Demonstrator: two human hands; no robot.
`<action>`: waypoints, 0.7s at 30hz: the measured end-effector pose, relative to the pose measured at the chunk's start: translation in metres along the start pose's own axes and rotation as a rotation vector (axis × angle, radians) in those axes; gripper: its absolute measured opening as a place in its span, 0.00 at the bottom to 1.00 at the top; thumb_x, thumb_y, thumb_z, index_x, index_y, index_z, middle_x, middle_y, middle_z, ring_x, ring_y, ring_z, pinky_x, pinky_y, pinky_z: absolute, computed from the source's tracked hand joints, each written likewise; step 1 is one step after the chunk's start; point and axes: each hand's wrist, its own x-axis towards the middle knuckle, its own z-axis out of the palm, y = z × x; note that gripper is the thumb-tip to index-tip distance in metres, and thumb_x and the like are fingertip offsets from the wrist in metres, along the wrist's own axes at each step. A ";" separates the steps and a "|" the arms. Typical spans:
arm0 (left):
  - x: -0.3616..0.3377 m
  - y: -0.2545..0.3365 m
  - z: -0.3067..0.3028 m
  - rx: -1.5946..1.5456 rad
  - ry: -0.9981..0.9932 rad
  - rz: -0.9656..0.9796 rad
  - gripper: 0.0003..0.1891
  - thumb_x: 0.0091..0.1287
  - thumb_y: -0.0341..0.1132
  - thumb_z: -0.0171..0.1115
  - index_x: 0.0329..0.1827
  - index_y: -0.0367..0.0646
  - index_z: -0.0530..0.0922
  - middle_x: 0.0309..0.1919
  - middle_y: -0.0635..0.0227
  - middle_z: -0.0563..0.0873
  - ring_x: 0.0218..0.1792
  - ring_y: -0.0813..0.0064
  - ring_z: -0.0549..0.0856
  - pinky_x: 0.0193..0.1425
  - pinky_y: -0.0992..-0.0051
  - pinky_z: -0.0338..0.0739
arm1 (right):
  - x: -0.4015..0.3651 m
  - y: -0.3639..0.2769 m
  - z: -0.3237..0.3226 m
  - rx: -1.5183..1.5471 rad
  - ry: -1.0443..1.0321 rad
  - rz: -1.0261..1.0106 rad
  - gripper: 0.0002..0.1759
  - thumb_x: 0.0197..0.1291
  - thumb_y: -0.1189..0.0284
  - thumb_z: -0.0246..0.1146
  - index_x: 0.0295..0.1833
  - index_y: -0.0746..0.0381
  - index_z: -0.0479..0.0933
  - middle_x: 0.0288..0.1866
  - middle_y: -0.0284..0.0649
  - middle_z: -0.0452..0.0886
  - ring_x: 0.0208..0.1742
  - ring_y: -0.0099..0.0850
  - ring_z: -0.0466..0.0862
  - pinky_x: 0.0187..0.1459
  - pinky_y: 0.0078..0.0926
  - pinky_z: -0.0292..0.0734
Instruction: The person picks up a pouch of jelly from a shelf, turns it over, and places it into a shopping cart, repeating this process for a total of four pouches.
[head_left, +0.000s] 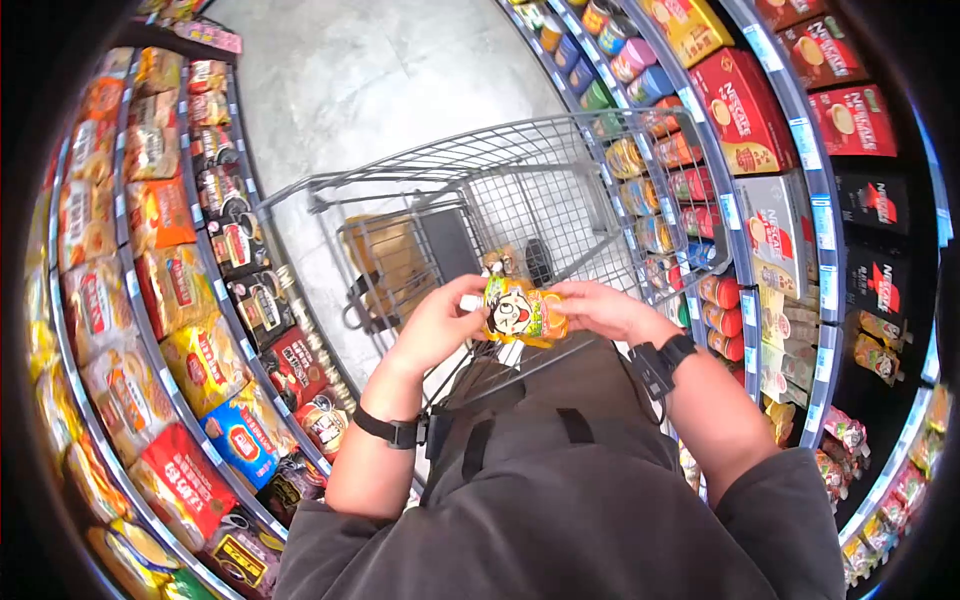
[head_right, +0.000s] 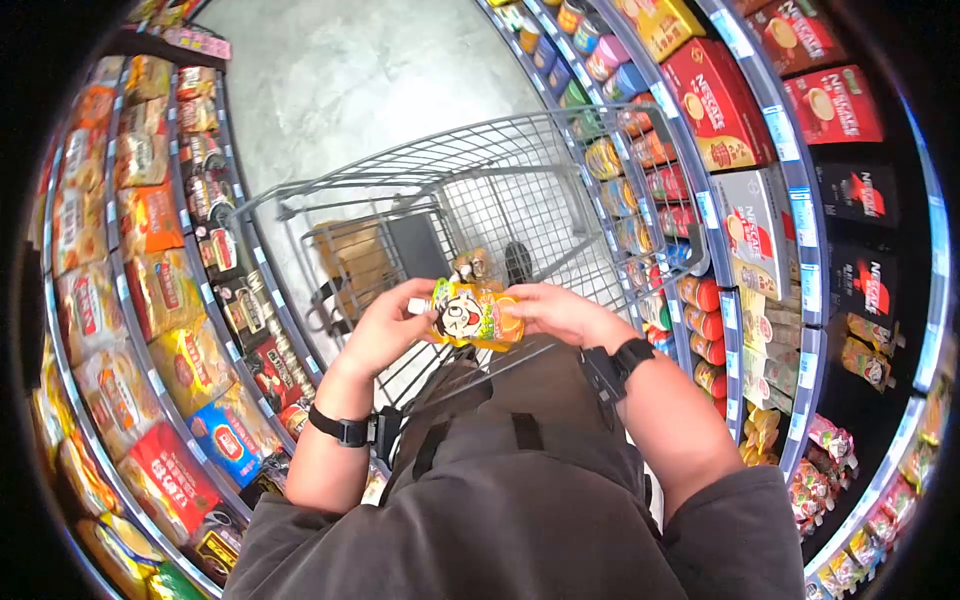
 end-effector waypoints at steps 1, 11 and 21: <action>-0.016 0.008 -0.002 0.044 0.060 0.028 0.19 0.71 0.25 0.59 0.64 0.37 0.74 0.44 0.67 0.86 0.37 0.80 0.87 0.41 0.78 0.85 | -0.008 0.003 0.017 -0.034 -0.041 -0.032 0.20 0.72 0.64 0.62 0.63 0.64 0.74 0.57 0.37 0.83 0.58 0.27 0.83 0.60 0.32 0.79; -0.138 0.017 0.000 -0.363 -0.002 0.373 0.35 0.72 0.32 0.61 0.79 0.37 0.56 0.63 0.53 0.80 0.54 0.73 0.84 0.55 0.71 0.81 | -0.083 0.028 0.149 -0.026 -0.124 -0.275 0.21 0.70 0.66 0.65 0.63 0.62 0.70 0.56 0.37 0.83 0.57 0.28 0.84 0.58 0.31 0.80; -0.155 0.042 0.110 0.612 -0.199 0.328 0.22 0.69 0.38 0.67 0.58 0.30 0.73 0.45 0.48 0.87 0.47 0.62 0.88 0.51 0.65 0.80 | -0.151 0.108 0.146 -0.167 0.306 -0.768 0.15 0.67 0.73 0.66 0.56 0.66 0.77 0.51 0.38 0.86 0.53 0.26 0.84 0.57 0.28 0.78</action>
